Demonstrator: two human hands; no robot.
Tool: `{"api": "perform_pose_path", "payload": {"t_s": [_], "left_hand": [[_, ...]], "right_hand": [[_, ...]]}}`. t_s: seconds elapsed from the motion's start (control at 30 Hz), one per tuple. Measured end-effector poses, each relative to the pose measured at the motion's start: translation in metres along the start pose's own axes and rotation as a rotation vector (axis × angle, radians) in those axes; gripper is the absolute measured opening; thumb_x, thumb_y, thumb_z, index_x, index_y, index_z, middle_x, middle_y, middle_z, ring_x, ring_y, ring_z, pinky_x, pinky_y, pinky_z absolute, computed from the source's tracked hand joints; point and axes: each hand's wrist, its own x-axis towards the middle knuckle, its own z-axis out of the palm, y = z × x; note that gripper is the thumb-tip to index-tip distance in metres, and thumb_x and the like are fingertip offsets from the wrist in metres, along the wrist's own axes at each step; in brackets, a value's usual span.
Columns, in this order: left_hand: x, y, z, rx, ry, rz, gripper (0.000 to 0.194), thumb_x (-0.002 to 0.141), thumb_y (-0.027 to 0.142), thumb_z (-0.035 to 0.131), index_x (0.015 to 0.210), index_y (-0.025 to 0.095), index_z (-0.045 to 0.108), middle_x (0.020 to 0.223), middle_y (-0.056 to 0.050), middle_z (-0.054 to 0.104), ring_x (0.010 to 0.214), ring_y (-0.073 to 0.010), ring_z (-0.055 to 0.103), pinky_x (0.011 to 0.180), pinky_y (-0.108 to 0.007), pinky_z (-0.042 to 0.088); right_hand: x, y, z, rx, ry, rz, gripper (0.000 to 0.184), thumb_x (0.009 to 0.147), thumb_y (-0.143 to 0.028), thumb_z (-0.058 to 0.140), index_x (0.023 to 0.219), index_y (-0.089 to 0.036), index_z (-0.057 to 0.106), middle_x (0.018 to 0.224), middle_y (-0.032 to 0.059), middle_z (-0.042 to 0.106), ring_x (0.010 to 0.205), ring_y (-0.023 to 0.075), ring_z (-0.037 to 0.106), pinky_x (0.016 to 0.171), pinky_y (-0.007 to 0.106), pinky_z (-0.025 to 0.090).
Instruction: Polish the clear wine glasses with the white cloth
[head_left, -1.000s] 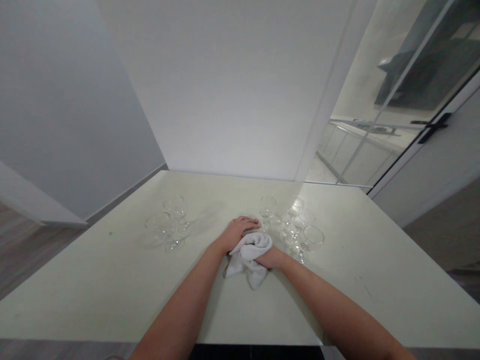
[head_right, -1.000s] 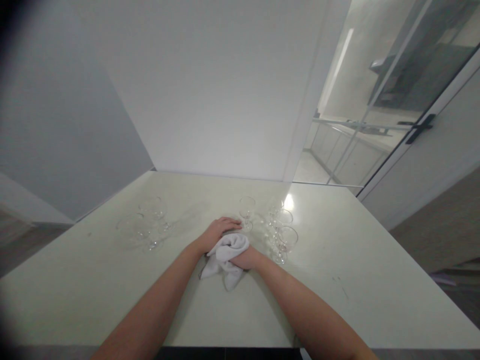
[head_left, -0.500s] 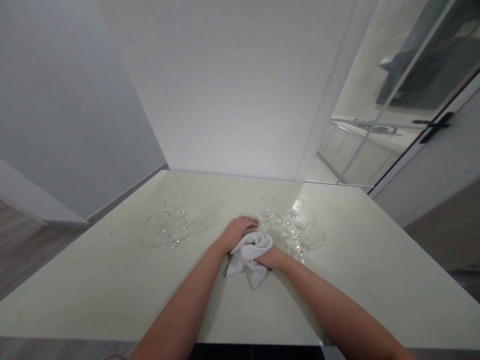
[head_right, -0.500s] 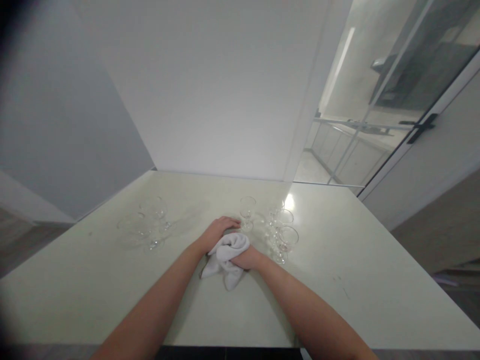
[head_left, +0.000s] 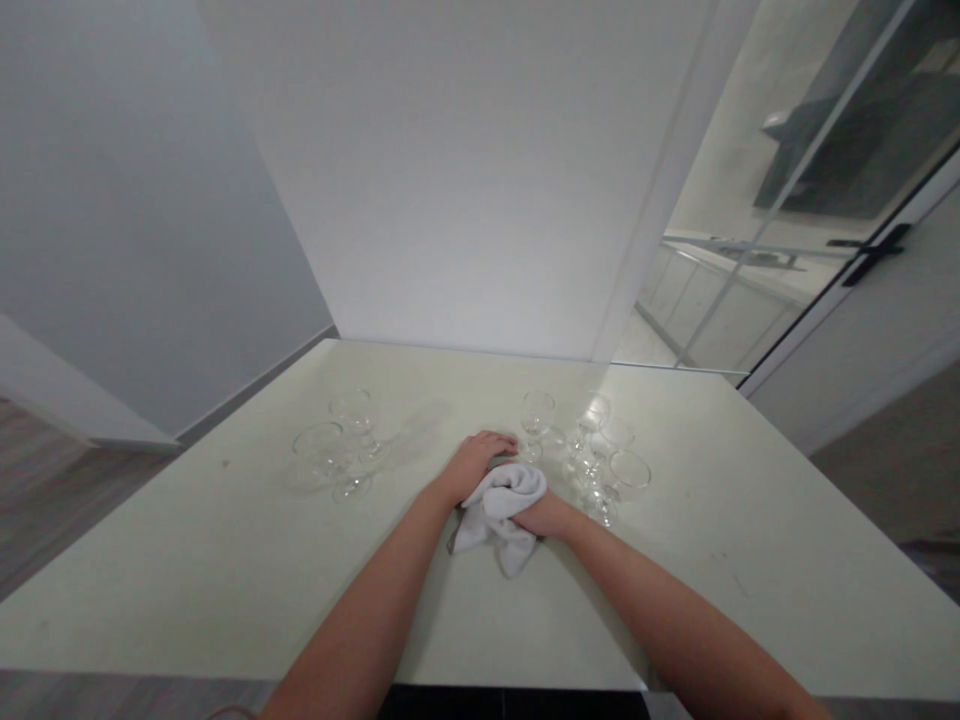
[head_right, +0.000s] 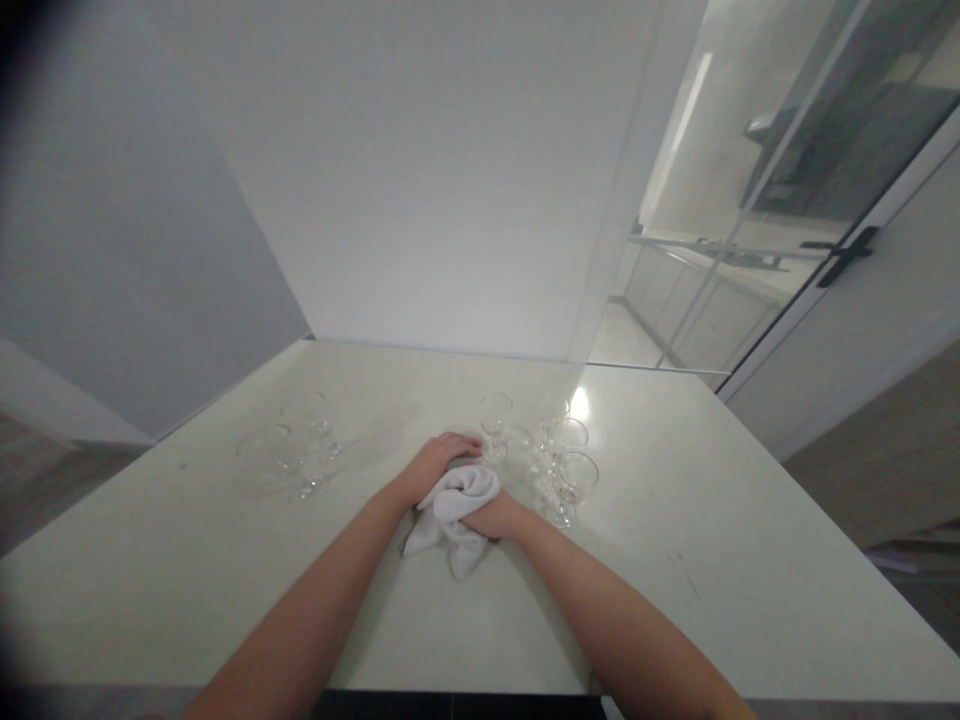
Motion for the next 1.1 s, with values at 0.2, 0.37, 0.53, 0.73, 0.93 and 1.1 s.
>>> {"api": "perform_pose_path", "payload": {"t_s": [0.2, 0.37, 0.53, 0.73, 0.93, 1.1], "left_hand": [[-0.001, 0.002, 0.000, 0.032, -0.004, -0.012, 0.027, 0.086, 0.023, 0.056, 0.110, 0.024, 0.066, 0.128, -0.004, 0.063, 0.119, -0.0212, 0.053, 0.101, -0.037, 0.041], [-0.001, 0.002, 0.000, 0.036, -0.015, -0.014, 0.028, 0.086, 0.023, 0.055, 0.111, 0.024, 0.066, 0.129, -0.004, 0.062, 0.121, -0.0203, 0.052, 0.102, -0.036, 0.040], [-0.001, 0.002, 0.001, 0.049, -0.014, -0.027, 0.028, 0.086, 0.022, 0.054, 0.112, 0.024, 0.065, 0.130, -0.004, 0.061, 0.120, -0.0193, 0.052, 0.102, -0.035, 0.040], [-0.001, 0.002, 0.000, 0.048, -0.013, -0.016, 0.027, 0.086, 0.020, 0.054, 0.110, 0.024, 0.066, 0.129, -0.003, 0.062, 0.121, -0.0192, 0.052, 0.102, -0.035, 0.041], [-0.001, 0.005, -0.001, 0.064, -0.017, -0.027, 0.027, 0.087, 0.021, 0.054, 0.111, 0.024, 0.065, 0.129, -0.003, 0.062, 0.121, -0.0189, 0.052, 0.102, -0.035, 0.040], [-0.002, 0.009, -0.003, 0.079, -0.026, -0.027, 0.026, 0.089, 0.022, 0.053, 0.112, 0.023, 0.064, 0.130, -0.003, 0.061, 0.121, -0.0191, 0.051, 0.101, -0.035, 0.040]], "right_hand": [[0.000, 0.004, 0.001, -0.094, -0.020, -0.053, 0.009, 0.078, -0.024, 0.056, 0.079, -0.018, 0.064, 0.089, 0.0042, 0.065, 0.085, 0.0177, 0.054, 0.089, 0.032, 0.044], [-0.001, 0.002, 0.001, -0.141, -0.037, -0.021, 0.007, 0.077, -0.023, 0.057, 0.079, -0.018, 0.062, 0.091, 0.0041, 0.065, 0.088, 0.0181, 0.055, 0.090, 0.032, 0.044], [-0.002, -0.002, -0.001, -0.142, -0.013, -0.005, 0.007, 0.078, -0.025, 0.058, 0.076, -0.018, 0.060, 0.085, 0.0029, 0.063, 0.086, 0.0174, 0.056, 0.083, 0.029, 0.046], [-0.002, 0.002, 0.002, -0.158, -0.007, -0.032, 0.005, 0.076, -0.023, 0.058, 0.077, -0.019, 0.060, 0.090, 0.0034, 0.064, 0.090, 0.0185, 0.055, 0.086, 0.031, 0.045], [-0.002, 0.008, 0.006, -0.169, 0.010, -0.068, 0.008, 0.075, -0.019, 0.053, 0.079, -0.019, 0.060, 0.089, 0.0034, 0.064, 0.085, 0.0169, 0.054, 0.088, 0.031, 0.045], [-0.003, 0.008, 0.006, -0.203, 0.009, -0.068, 0.009, 0.076, -0.016, 0.052, 0.080, -0.019, 0.060, 0.088, 0.0028, 0.064, 0.085, 0.0166, 0.054, 0.088, 0.030, 0.045]]}}
